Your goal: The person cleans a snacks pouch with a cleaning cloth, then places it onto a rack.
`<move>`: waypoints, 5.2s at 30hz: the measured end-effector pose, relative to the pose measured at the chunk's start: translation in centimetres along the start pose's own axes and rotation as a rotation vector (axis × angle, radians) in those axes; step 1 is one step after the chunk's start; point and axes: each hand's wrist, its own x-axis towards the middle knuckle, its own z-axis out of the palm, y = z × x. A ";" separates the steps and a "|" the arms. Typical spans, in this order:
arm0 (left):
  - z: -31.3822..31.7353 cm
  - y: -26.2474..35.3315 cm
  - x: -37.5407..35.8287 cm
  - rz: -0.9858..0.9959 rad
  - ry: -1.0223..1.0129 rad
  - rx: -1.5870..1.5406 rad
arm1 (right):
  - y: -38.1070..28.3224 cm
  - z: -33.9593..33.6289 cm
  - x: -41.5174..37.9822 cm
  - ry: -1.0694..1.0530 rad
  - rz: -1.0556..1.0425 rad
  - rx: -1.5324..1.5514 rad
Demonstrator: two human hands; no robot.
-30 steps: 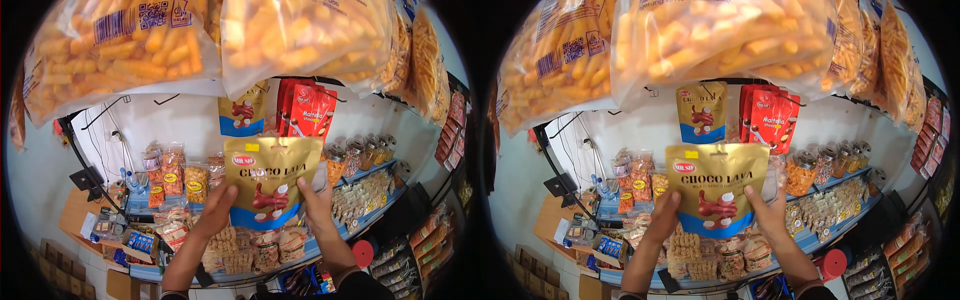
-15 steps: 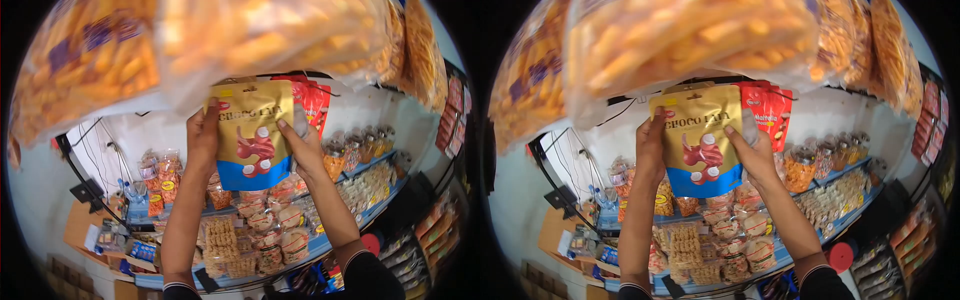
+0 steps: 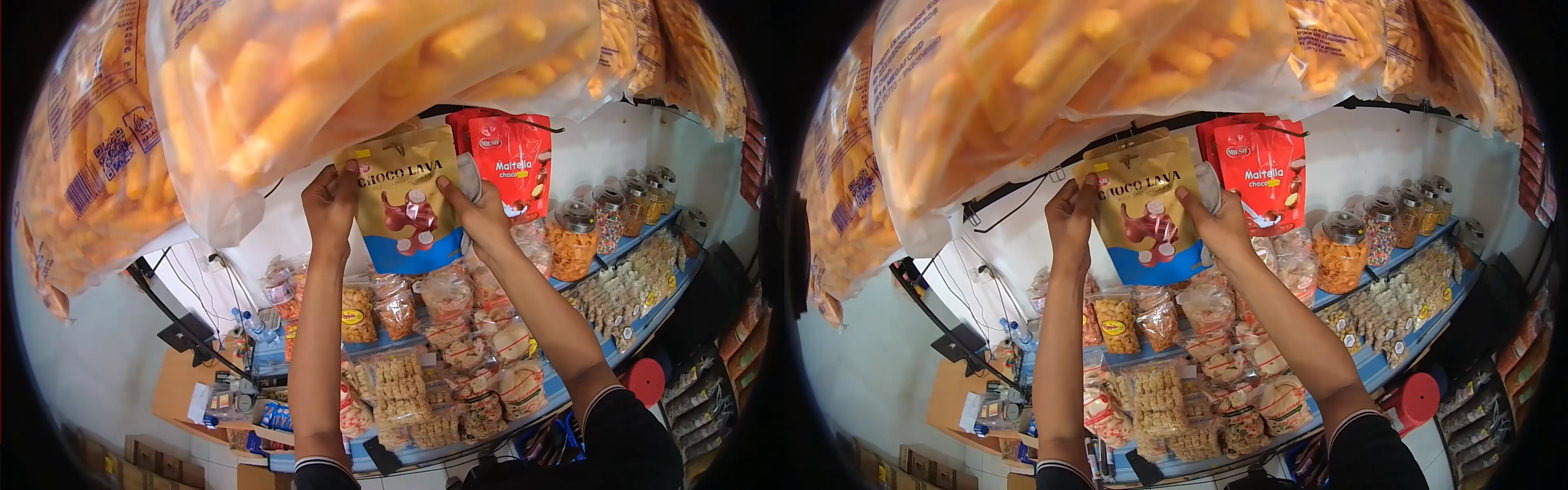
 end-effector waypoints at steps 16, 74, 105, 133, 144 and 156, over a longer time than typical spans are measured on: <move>0.5 -1.7 3.3 0.076 0.263 0.584 | 3.7 1.0 5.5 -0.017 -0.045 -0.108; 16.7 -24.8 -94.1 -2.139 -1.134 0.267 | 52.6 -87.0 -97.6 1.576 1.236 -0.451; 13.8 -24.5 -97.0 -2.184 -0.936 0.335 | 53.9 -88.8 -98.9 1.776 1.051 -0.031; 10.4 -16.7 -80.5 -1.285 -0.413 -0.242 | 13.1 -41.1 -73.0 0.147 1.030 -0.150; -14.5 -2.2 -71.0 -1.243 -0.066 -0.355 | 3.7 -13.0 -58.4 0.126 1.279 0.420; -16.9 0.4 -63.0 -0.984 0.178 -0.876 | 3.2 -10.4 -49.7 0.234 0.966 0.877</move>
